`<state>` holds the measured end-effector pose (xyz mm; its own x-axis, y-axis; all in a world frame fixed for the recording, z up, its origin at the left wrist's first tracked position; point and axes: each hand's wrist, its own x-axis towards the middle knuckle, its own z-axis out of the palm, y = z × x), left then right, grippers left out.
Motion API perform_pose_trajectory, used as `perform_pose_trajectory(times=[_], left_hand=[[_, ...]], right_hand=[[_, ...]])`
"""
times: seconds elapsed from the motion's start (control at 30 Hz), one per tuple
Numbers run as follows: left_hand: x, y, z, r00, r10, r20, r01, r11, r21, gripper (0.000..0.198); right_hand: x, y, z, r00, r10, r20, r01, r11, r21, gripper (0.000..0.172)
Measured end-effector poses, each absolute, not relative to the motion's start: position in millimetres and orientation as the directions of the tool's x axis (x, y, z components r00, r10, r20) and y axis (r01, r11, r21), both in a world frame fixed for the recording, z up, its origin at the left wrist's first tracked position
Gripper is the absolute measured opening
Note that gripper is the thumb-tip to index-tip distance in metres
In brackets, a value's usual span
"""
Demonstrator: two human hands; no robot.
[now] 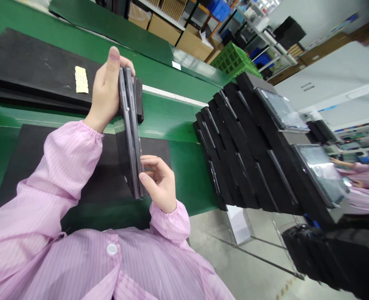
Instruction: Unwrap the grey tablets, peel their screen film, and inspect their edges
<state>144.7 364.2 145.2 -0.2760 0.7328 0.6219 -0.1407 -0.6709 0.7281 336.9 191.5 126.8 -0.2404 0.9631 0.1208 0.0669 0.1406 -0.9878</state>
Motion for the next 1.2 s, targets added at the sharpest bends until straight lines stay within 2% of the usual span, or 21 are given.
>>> perform_pose_trajectory(times=[0.2, 0.4, 0.57, 0.9, 1.1, 1.2], left_hand=[[155, 359, 146, -0.263, 0.655, 0.708, -0.165, -0.754, 0.636, 0.074], [169, 334, 159, -0.243, 0.654, 0.716, -0.111, -0.752, 0.649, 0.07], [177, 313, 169, -0.245, 0.673, 0.698, -0.058, -0.729, 0.682, 0.066], [186, 307, 159, -0.163, 0.635, 0.755, -0.006, -0.766, 0.643, 0.042], [177, 309, 159, 0.095, 0.553, 0.828, -0.016, -0.831, 0.556, 0.044], [175, 306, 162, 0.245, 0.489, 0.837, -0.037, -0.858, 0.512, 0.055]], right_hand=[[328, 199, 136, -0.207, 0.965, 0.161, 0.089, 0.182, -0.979, 0.019], [317, 220, 149, -0.22, 0.937, 0.271, 0.02, 0.282, -0.959, 0.02], [312, 238, 161, -0.256, 0.921, 0.293, -0.039, 0.293, -0.955, 0.025], [316, 273, 179, -0.282, 0.908, 0.309, 0.009, 0.324, -0.946, 0.065], [332, 272, 167, -0.347, 0.902, 0.257, -0.026, 0.264, -0.964, 0.094], [339, 270, 163, -0.363, 0.895, 0.257, -0.043, 0.26, -0.965, 0.099]])
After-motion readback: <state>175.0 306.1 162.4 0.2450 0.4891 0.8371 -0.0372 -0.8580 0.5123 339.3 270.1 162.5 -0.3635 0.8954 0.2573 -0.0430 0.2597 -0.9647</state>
